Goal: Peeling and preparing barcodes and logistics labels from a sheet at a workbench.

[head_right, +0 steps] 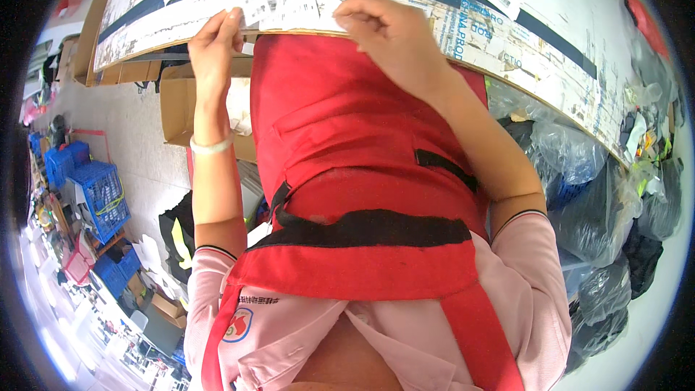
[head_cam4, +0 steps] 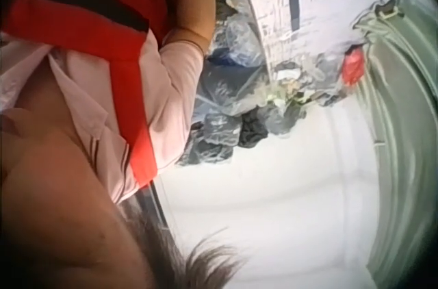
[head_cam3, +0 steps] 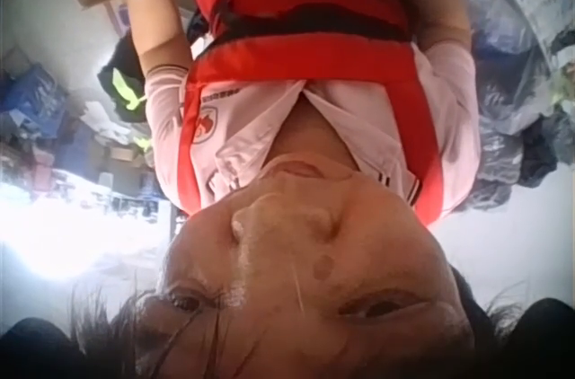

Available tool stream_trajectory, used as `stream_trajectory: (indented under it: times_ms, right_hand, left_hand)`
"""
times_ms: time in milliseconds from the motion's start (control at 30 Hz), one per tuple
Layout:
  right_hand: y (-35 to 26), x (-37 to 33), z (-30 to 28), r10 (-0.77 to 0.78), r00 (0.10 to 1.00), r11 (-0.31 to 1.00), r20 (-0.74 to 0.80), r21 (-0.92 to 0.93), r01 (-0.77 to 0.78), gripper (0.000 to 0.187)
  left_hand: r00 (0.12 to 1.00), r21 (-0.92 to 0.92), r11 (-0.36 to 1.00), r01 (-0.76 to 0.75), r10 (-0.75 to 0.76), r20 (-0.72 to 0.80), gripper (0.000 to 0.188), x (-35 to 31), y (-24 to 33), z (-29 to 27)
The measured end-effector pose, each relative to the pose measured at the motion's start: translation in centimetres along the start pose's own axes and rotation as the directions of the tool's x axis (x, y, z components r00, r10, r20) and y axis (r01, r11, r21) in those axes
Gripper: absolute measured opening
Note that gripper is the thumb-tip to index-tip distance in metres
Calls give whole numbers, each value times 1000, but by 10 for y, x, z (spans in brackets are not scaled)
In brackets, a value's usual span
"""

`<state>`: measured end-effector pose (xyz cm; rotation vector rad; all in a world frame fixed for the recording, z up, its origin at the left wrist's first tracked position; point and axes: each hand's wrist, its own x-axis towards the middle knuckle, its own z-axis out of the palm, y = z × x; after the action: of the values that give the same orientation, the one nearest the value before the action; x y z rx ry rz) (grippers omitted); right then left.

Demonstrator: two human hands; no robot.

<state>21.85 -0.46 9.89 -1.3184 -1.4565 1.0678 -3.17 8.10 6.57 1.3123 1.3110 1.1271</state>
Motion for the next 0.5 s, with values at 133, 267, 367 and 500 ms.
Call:
stream_trajectory:
  times_ms: [133, 267, 367, 500]
  right_hand:
    - [-12, -4, 24, 71, 992, 997, 105, -34, -68, 21]
    - [-4, -14, 31, 174, 946, 984, 274, -4, -180, 19]
    - [0, -33, 38, 153, 946, 987, 287, -1, -159, 18]
    - [16, -45, 36, 110, 953, 993, 282, -83, -89, 15]
  left_hand:
    - [984, -102, 986, 134, -120, 134, 14, -52, 18, 10]
    - [937, -264, 957, 122, -24, 347, 20, -90, -4, 19]
    - [985, -336, 935, 115, -64, 158, 30, -72, -11, 19]
    - [999, 13, 1000, 4, -5, 40, 37, -23, -13, 11]
